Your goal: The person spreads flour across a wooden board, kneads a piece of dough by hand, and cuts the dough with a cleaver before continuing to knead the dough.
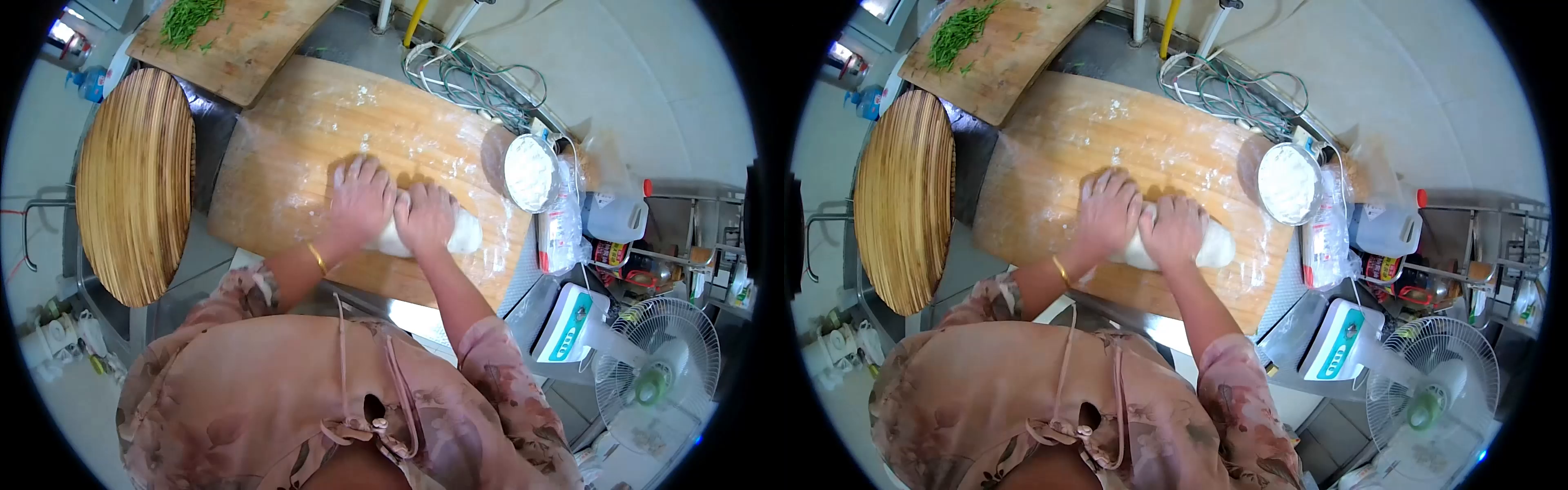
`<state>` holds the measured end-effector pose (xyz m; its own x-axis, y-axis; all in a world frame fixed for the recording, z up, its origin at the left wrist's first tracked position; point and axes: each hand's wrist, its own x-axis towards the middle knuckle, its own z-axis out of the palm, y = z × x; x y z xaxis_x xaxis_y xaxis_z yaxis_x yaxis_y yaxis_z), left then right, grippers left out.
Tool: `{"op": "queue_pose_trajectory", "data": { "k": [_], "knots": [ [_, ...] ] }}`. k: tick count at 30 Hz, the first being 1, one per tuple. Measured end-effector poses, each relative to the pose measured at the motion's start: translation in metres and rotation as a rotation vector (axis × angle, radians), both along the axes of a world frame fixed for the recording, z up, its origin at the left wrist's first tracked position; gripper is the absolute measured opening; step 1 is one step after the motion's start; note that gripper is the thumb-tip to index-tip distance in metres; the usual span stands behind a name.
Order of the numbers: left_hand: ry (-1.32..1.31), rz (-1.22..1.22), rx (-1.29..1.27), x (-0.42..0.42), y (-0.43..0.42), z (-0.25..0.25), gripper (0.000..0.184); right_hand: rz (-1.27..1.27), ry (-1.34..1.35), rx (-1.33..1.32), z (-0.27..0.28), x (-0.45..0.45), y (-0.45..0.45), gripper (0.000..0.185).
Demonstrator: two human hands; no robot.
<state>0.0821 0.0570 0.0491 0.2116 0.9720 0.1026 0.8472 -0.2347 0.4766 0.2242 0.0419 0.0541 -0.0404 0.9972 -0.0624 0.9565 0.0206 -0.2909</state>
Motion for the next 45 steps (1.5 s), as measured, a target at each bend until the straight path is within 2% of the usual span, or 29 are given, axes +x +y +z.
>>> {"op": "queue_pose_trajectory", "data": {
  "k": [2,6,9,11,12,16,18,21,22,25,28,31,34,35,38,41,42,44,45],
  "knots": [
    [0.094,0.038,0.107,0.004,0.028,-0.007,0.039,-0.091,-0.037,0.010,-0.003,-0.003,0.025,0.048],
    [0.012,0.056,-0.126,0.010,0.059,-0.004,0.050,-0.266,-0.008,-0.011,0.001,-0.006,0.049,0.056],
    [0.089,-0.140,-0.193,0.000,0.025,0.002,0.052,-0.132,-0.032,-0.277,0.027,-0.002,0.011,0.057],
    [-0.094,-0.197,-0.230,-0.013,-0.019,-0.002,0.058,-0.040,0.037,-0.071,0.027,0.008,-0.049,0.054],
    [-0.027,-0.244,-0.188,-0.021,-0.046,0.004,0.061,0.028,0.069,0.009,0.029,0.015,-0.077,0.054],
    [0.206,-0.561,0.063,-0.053,-0.110,0.030,0.073,0.262,-0.064,0.004,0.024,0.040,-0.151,0.077],
    [0.215,-0.525,0.085,-0.048,-0.103,0.025,0.082,0.307,-0.098,0.110,-0.007,0.046,-0.154,0.093],
    [0.225,-0.416,0.130,-0.032,-0.082,-0.004,0.090,0.268,-0.169,0.046,-0.008,0.041,-0.115,0.105],
    [0.228,-0.363,0.146,-0.026,-0.071,-0.010,0.091,0.239,-0.149,-0.022,0.010,0.038,-0.097,0.103],
    [0.092,-0.406,-0.260,-0.019,-0.024,0.030,0.086,0.208,-0.123,-0.276,0.036,0.043,-0.043,0.091],
    [0.097,-0.624,-0.696,-0.018,0.044,0.039,0.077,0.236,0.047,-0.566,0.052,0.047,0.016,0.079],
    [0.232,-0.455,-0.340,-0.025,0.027,0.081,0.084,0.215,-0.048,-0.215,0.078,0.032,-0.001,0.073],
    [0.219,-0.371,0.137,-0.050,-0.018,0.060,0.092,0.224,-0.101,0.274,0.048,0.014,-0.051,0.068],
    [0.243,-0.420,0.111,-0.058,-0.035,0.049,0.095,0.227,-0.121,0.417,0.036,0.008,-0.069,0.067],
    [0.292,-0.555,0.093,-0.082,-0.064,0.023,0.099,0.295,-0.051,0.199,0.024,0.003,-0.103,0.062],
    [0.042,-0.355,0.002,-0.074,-0.050,0.041,0.088,0.072,0.211,0.229,0.042,0.007,-0.080,0.061],
    [0.023,-0.313,0.010,-0.067,-0.038,0.036,0.084,0.086,0.153,0.285,0.040,0.013,-0.060,0.059],
    [-0.015,-0.229,0.022,-0.052,-0.014,0.018,0.077,0.069,0.135,0.073,0.024,0.017,-0.020,0.061],
    [-0.004,-0.210,-0.176,-0.047,0.000,0.017,0.076,0.059,0.127,-0.035,0.019,0.019,-0.006,0.062]
  ]
}}
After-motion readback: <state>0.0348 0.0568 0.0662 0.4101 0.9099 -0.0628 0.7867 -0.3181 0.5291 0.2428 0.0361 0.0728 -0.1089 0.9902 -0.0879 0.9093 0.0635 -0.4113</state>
